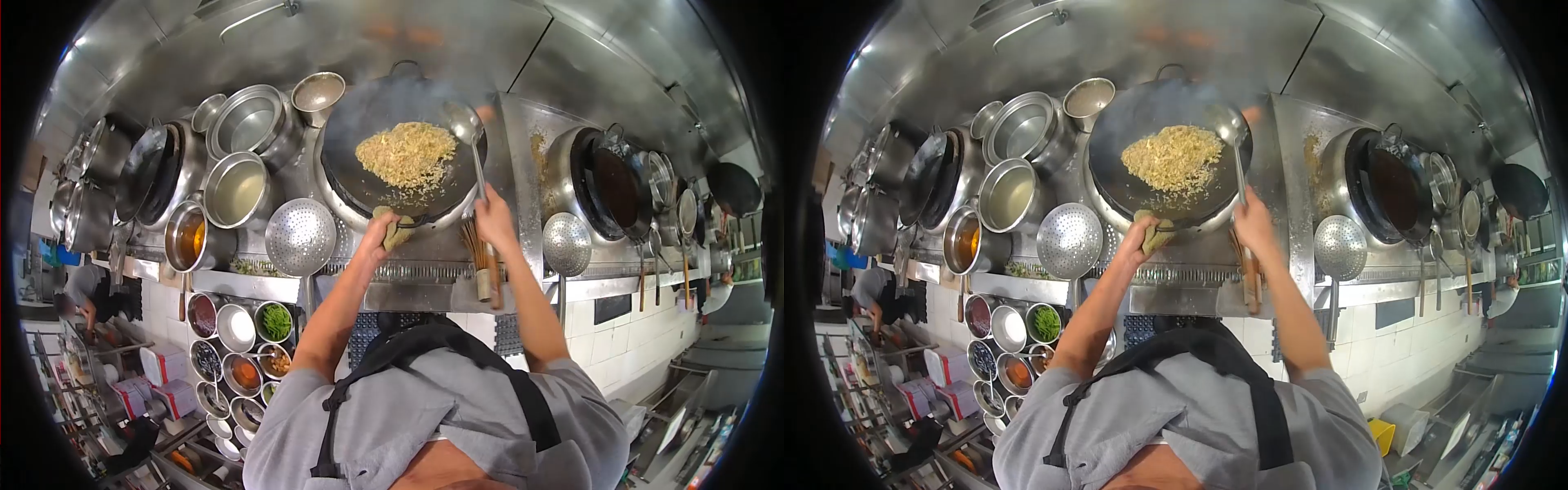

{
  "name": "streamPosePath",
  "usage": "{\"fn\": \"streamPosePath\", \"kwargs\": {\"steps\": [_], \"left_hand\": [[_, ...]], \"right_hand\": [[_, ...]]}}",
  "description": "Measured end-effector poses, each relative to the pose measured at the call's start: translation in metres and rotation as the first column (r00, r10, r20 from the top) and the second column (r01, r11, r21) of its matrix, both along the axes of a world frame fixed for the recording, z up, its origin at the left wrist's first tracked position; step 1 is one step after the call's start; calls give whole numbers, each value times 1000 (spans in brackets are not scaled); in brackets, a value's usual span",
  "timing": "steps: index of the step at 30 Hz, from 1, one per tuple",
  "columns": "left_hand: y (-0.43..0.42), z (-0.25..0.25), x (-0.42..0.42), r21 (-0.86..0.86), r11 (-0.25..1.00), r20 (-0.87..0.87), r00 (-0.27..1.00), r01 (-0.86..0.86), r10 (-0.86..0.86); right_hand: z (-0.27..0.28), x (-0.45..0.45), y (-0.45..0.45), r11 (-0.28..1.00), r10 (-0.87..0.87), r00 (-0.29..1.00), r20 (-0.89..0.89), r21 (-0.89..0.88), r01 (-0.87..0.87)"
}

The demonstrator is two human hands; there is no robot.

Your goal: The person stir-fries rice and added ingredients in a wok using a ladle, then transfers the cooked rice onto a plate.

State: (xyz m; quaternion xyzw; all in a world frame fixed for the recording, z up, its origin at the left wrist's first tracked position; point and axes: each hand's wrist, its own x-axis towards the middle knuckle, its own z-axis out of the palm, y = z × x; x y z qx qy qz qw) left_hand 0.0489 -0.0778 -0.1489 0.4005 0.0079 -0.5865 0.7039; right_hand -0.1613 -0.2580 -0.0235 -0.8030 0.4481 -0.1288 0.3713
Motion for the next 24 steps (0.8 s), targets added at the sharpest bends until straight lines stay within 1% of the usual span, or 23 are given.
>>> {"fn": "streamPosePath", "kwargs": {"steps": [1,3,4,5,6,7,8,10,11,12,13,14,16,17,18,19,20,21,22,23,24], "left_hand": [[-1,0,-1,0,1000,-12,1000,-14,14],[2,1,-7,-3,1000,-19,1000,-12,12],[3,3,-6,-9,1000,-7,1000,1,-2],[3,5,-4,-15,1000,7,1000,13,-13],[4,6,-2,-21,1000,13,1000,9,-9],[6,9,-4,-23,1000,15,1000,4,-4],[7,9,-5,-27,1000,17,1000,-1,1],[6,9,-7,-6,1000,26,999,-27,28],[5,10,-8,3,999,27,999,-41,41],[6,10,-9,14,999,28,998,-50,50],[5,7,-6,9,1000,14,1000,-23,23],[4,6,-5,-1,1000,26,1000,-14,14],[5,6,-6,-17,1000,50,999,-4,5],[5,8,-8,-1,1000,20,999,-30,30],[5,10,-10,15,998,-9,999,-54,54],[4,13,-10,27,997,-35,996,-78,79],[1,5,-6,27,997,-44,996,-72,73],[0,-4,-4,28,997,-55,996,-66,67],[0,-11,-2,30,998,-69,996,-61,63],[0,-6,-3,48,998,-108,993,-34,39],[0,9,-3,64,998,-149,989,-8,18]], "right_hand": [[-26,24,-6,998,-59,996,61,-14,60],[-34,58,10,964,-114,986,121,254,80],[-13,69,21,860,-108,986,127,509,29],[-17,70,15,829,55,985,165,542,-137],[-21,66,17,930,160,970,183,301,-210],[-28,56,27,960,265,949,172,43,-276],[-33,49,33,919,362,922,136,-218,-329],[-40,42,36,882,445,855,266,-295,-368],[-16,39,42,923,350,911,217,84,-375],[-2,36,46,841,274,954,125,451,-301],[-15,42,31,820,275,947,168,473,-322],[-25,58,7,801,275,937,214,489,-347],[-7,93,-7,887,340,940,33,320,-332],[-22,100,-2,917,374,927,27,139,-374],[-42,108,6,914,405,914,15,-49,-404],[-54,115,10,875,433,901,-2,-238,-421],[-43,104,27,867,463,879,-109,-147,-475],[-36,83,39,829,520,833,-188,-124,-546],[-20,57,48,811,546,795,-266,-71,-581],[-4,29,54,792,571,746,-344,-11,-611],[7,2,57,791,556,740,-378,-33,-611]]}}
